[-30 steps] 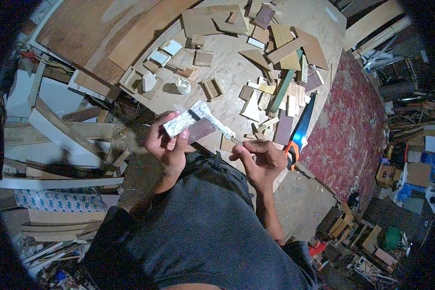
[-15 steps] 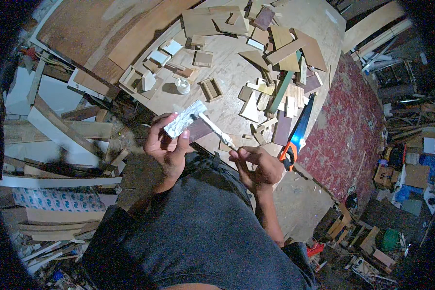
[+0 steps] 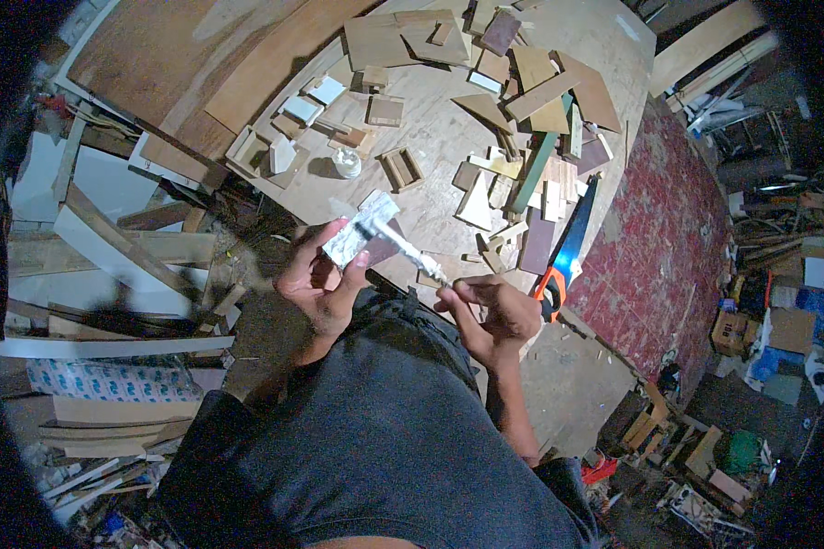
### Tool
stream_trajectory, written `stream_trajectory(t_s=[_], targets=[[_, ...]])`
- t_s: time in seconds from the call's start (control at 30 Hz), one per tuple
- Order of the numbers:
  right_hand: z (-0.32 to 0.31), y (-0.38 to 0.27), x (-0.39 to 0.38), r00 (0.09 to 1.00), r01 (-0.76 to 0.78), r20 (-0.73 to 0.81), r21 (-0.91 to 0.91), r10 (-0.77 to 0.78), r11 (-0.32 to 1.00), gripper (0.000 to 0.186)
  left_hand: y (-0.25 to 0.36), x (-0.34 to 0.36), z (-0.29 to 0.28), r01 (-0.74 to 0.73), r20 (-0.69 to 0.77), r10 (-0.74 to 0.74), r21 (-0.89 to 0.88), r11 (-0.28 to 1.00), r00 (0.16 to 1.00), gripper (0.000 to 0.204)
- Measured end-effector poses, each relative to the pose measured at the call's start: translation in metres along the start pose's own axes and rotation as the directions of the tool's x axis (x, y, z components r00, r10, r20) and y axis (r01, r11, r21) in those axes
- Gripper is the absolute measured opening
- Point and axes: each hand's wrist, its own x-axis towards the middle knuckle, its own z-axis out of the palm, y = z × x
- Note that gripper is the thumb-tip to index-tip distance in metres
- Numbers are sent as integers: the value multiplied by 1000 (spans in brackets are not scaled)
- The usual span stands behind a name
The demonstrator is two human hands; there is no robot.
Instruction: The recorder sands a wooden piece, checks fit, uses a hand saw, and applies glue to assemble a small wooden project.
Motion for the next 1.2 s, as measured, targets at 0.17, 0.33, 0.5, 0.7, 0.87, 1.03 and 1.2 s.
stream_trajectory(t_s=[0.17, 0.33, 0.5, 0.7, 0.87, 1.03, 1.2], targets=[[-11, -4, 1, 982, -98, 170, 88, 82, 991, 15, 2, 7, 0, -136, 99, 124, 124, 983, 987, 51], [-19, 2, 6, 964, -228, 165, 106, 209, 968, 14, -11, 5, 3, -276, 79, 266, 189, 942, 961, 50], [-19, 8, 12, 954, -298, 87, 170, 287, 939, 14, -13, 2, 4, -151, 27, 149, 122, 981, 989, 49], [-15, 1, 3, 965, -255, 127, 251, 229, 934, 15, -16, 4, 11, -184, 69, 179, 74, 980, 981, 46], [-9, 7, -1, 926, -377, 123, 301, 356, 876, 13, -16, 7, 15, -266, 52, 263, 72, 961, 963, 46], [-14, 12, 7, 929, -371, 127, 278, 349, 886, 12, -20, 3, 16, -274, 22, 273, 107, 956, 962, 45], [-15, 7, 4, 937, -346, 106, 388, 332, 854, 10, -25, 3, 19, -264, 35, 262, 79, 961, 964, 46]])
